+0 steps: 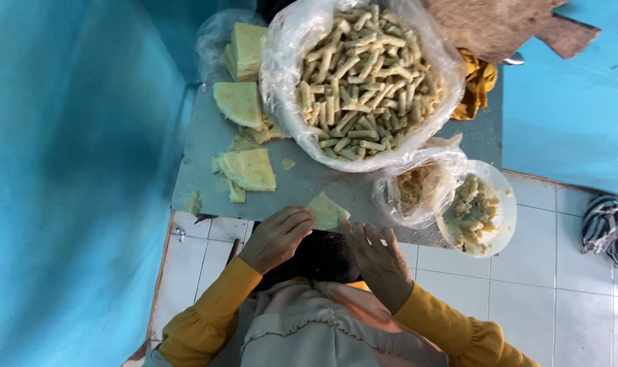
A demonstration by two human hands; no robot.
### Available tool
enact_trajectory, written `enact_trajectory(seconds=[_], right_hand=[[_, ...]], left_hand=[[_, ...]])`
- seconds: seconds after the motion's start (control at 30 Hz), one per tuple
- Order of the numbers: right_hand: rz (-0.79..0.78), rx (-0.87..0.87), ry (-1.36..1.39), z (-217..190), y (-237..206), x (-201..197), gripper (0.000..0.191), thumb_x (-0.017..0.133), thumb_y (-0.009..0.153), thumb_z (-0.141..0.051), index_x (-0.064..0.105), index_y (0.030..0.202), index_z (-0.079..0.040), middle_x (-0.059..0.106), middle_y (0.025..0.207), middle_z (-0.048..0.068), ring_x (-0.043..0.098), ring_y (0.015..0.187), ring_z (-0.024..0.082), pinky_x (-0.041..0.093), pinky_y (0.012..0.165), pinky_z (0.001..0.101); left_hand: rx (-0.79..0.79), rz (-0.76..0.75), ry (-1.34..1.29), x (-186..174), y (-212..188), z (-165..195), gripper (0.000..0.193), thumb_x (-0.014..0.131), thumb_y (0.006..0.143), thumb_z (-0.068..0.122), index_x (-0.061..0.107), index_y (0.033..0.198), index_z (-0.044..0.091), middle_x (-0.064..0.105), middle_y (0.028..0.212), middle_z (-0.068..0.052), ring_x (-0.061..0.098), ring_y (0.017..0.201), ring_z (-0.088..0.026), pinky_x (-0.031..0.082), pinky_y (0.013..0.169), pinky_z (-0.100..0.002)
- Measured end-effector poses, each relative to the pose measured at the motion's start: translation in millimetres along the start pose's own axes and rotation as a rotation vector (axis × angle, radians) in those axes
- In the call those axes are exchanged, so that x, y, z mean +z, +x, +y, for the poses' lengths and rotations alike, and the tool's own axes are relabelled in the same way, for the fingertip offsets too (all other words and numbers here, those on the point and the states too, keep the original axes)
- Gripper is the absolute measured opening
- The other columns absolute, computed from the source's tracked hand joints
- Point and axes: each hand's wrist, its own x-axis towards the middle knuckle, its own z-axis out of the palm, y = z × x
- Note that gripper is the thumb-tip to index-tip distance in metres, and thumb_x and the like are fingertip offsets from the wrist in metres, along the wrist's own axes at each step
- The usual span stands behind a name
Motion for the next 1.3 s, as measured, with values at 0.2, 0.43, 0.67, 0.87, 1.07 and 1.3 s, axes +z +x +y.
enact_trajectory(seconds=[0.2,0.43,0.67,0.87,1.07,1.3], right_hand=[[0.237,0.282,0.855,63,1,-9,0.048,0.050,0.080,0.019,0.062,0.119,-0.004,0.063,0.122,0.013,0.068,0.107,0.025,0.060,0.088,0.0338],[0.291,0.502,0.636,114,38,4,0.012,0.066,0.094,-0.002,0.066,0.106,-0.006,0.070,0.088,0.015,0.070,0.081,0.033,0.056,0.068,0.0426],[0.305,0.407,0.475,114,57,39,0.019,0.069,0.092,-0.012,0.056,0.103,-0.004,0.067,0.087,0.016,0.068,0.083,0.038,0.054,0.070,0.0494],[0.290,0.547,0.899,123,42,11,0.019,0.071,0.095,-0.011,0.058,0.106,-0.004,0.073,0.089,0.011,0.075,0.082,0.022,0.058,0.072,0.0343],[0.159,0.267,1.172,32,71,2,0.014,0.073,0.087,-0.003,0.068,0.099,-0.004,0.072,0.088,0.010,0.072,0.078,0.019,0.058,0.070,0.0321],[0.427,-0.206,0.681,11,65,-8,0.049,0.064,0.067,0.005,0.059,0.116,0.000,0.071,0.114,0.015,0.069,0.103,0.033,0.058,0.085,0.0429]], left_hand=[[-0.115,-0.012,-0.102,-5,3,3,0.022,0.076,0.087,0.005,0.067,0.107,0.004,0.066,0.116,-0.007,0.065,0.116,-0.028,0.055,0.098,-0.038],[-0.231,-0.005,-0.185,-5,5,1,0.022,0.078,0.087,0.012,0.067,0.104,0.004,0.066,0.119,-0.008,0.065,0.114,-0.028,0.056,0.093,-0.038],[-0.337,0.023,-0.143,-7,3,7,0.023,0.076,0.087,0.012,0.067,0.105,0.003,0.065,0.121,-0.012,0.064,0.112,-0.032,0.054,0.092,-0.042],[-0.385,0.074,-0.187,-4,1,9,0.020,0.075,0.088,0.010,0.067,0.105,0.003,0.064,0.122,-0.013,0.064,0.111,-0.034,0.054,0.091,-0.043],[-0.387,0.074,-0.189,-4,3,11,0.017,0.076,0.088,0.010,0.067,0.101,0.006,0.064,0.120,-0.012,0.064,0.110,-0.033,0.054,0.091,-0.042],[-0.356,0.073,-0.153,-4,2,14,0.023,0.073,0.089,0.011,0.068,0.110,0.005,0.062,0.115,-0.013,0.061,0.108,-0.034,0.052,0.091,-0.043]])
